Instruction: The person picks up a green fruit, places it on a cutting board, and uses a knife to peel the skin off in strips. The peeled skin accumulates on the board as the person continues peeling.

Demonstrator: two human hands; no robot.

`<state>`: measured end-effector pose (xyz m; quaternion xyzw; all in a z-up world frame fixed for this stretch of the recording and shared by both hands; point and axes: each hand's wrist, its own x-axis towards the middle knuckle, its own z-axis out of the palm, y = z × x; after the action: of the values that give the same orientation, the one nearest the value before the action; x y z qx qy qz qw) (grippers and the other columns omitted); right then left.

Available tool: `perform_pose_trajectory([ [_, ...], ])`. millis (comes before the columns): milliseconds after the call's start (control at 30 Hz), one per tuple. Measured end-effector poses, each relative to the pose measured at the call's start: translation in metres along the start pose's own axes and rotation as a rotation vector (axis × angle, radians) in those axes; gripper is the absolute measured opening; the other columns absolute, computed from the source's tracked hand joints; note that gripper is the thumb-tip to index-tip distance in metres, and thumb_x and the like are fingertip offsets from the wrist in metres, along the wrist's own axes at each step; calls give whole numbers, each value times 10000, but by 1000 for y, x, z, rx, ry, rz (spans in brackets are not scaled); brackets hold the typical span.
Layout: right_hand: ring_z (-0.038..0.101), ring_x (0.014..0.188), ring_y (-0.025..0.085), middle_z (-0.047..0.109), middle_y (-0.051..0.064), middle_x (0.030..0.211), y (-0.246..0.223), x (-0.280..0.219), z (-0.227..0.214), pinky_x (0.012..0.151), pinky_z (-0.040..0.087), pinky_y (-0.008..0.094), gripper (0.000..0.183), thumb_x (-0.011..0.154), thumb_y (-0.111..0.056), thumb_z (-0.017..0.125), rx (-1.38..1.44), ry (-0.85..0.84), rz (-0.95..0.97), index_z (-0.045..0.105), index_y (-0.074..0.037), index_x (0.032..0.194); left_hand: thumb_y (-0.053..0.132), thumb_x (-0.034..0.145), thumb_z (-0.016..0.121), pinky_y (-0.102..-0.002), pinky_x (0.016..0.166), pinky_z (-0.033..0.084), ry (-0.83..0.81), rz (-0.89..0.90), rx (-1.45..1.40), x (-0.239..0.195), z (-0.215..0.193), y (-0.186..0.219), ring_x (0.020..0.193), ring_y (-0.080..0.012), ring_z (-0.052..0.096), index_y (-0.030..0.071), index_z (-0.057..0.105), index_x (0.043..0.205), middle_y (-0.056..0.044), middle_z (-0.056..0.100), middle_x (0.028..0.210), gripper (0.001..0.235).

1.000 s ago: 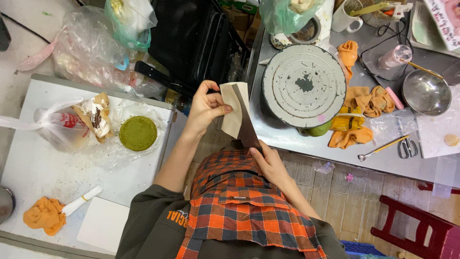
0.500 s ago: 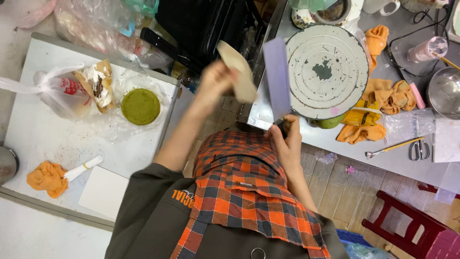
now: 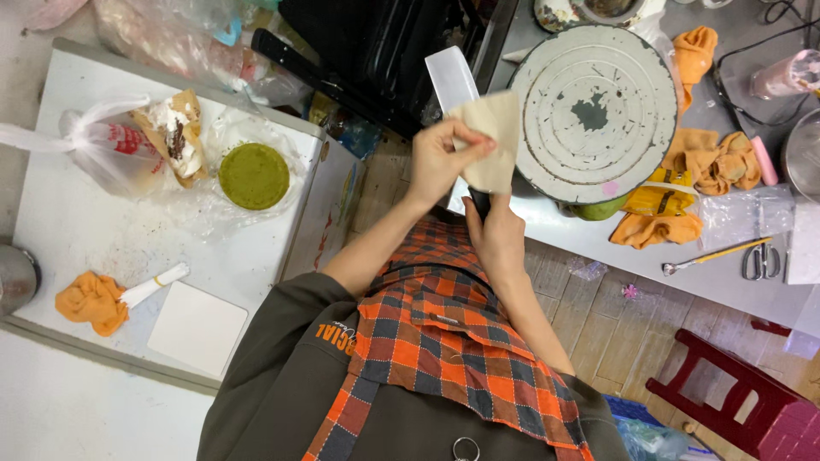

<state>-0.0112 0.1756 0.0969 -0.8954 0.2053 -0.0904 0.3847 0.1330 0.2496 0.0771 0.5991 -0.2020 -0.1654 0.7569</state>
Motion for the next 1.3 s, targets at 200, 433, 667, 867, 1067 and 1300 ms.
perform_pose_trajectory([
  [200,721,741,422,707,238,870,-18,-2,-1,577,543,442,410,981,-145,722,68,11,-90,456,34,1236,40,874,803,-266,680,646,102,60,34,33,-30,7,788,-150,770,13,705,837,-155,782,893,109],
  [433,726,709,409,711,232,859,-19,-12,-3,559,545,447,395,982,-149,717,66,-58,-61,458,21,1228,30,875,805,-258,688,633,193,149,53,63,-63,-6,768,-120,766,29,718,841,-137,799,887,93],
  [667,752,682,237,733,159,859,-2,-46,-9,520,580,339,374,1001,-201,687,177,-93,152,434,6,1184,38,921,824,-289,760,600,383,318,284,96,-142,22,846,-163,719,8,683,994,-83,747,949,161],
  [867,595,684,146,640,82,846,8,-27,-12,586,470,282,317,1082,-189,604,424,41,171,425,9,1254,178,847,870,-303,641,588,-137,-122,492,18,-39,29,824,-192,729,94,440,1284,-90,725,1089,619],
  [1067,623,786,117,664,93,962,25,-13,-8,693,518,267,241,1074,-99,548,584,81,100,427,7,1253,57,908,706,-307,863,639,-254,-521,-534,-13,-10,27,1013,-189,754,44,364,1527,-144,721,1197,708],
  [1300,728,848,253,704,178,972,35,-20,-7,702,557,361,348,1019,-99,600,426,65,34,412,25,1285,107,917,815,-223,440,426,-310,-507,-40,-28,7,-12,517,-108,557,-91,747,1040,-116,747,804,242],
])
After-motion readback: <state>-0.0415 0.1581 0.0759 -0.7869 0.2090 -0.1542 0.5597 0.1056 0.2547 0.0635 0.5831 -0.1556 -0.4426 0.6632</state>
